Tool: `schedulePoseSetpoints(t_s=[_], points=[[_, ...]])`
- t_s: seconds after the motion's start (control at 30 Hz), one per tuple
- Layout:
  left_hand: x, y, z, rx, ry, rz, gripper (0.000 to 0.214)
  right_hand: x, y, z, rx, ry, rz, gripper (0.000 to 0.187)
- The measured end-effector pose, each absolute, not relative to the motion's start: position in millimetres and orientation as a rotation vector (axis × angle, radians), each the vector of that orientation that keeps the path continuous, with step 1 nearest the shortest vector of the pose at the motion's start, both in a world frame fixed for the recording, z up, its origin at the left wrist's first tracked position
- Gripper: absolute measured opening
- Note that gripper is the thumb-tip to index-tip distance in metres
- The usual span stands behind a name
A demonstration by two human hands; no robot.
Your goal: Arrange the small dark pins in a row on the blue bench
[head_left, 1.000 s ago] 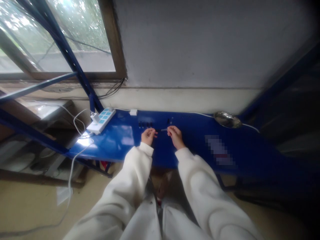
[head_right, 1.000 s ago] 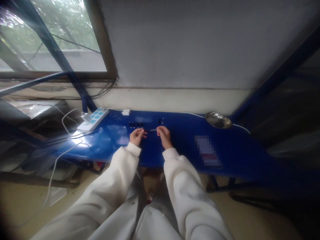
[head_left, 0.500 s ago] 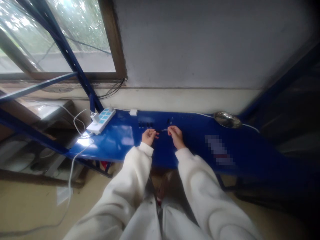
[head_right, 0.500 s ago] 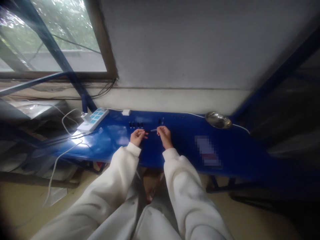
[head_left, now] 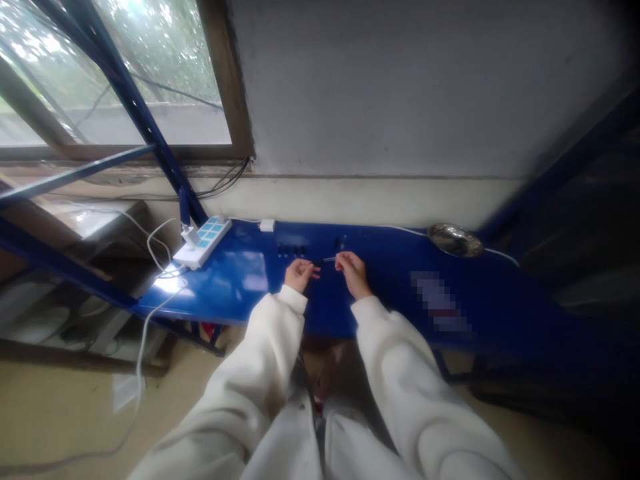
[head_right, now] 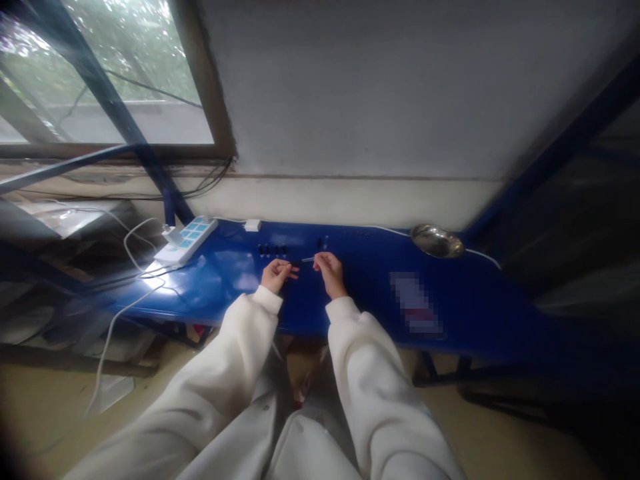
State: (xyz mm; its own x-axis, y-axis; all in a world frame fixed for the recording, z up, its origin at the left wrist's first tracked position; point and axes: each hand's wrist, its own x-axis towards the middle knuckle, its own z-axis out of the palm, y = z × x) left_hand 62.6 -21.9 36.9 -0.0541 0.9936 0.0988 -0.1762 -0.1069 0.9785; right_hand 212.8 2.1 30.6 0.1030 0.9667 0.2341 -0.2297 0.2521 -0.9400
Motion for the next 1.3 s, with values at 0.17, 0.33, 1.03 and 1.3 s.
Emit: schedulePoseSetpoints(t_s=[0.17, 0.33, 1.03, 1.3], points=[[62, -21, 35, 1.145, 1.057, 1.373, 0.036, 213, 2, 30, -0.899, -1.072, 1.098, 0.017], [63, -18, 29, 1.283, 1.105, 1.355, 0.032, 209, 1, 30, -0.908, -1.127, 1.130, 0.017], [62, -14, 28, 1.120, 1.069, 1.542, 0.031, 211, 1, 32, -0.901, -1.019, 1.178, 0.015], [57, -10, 27, 1.099, 1.167, 1.653, 0.028, 211, 4, 28, -0.846, -0.986, 1.235, 0.013]])
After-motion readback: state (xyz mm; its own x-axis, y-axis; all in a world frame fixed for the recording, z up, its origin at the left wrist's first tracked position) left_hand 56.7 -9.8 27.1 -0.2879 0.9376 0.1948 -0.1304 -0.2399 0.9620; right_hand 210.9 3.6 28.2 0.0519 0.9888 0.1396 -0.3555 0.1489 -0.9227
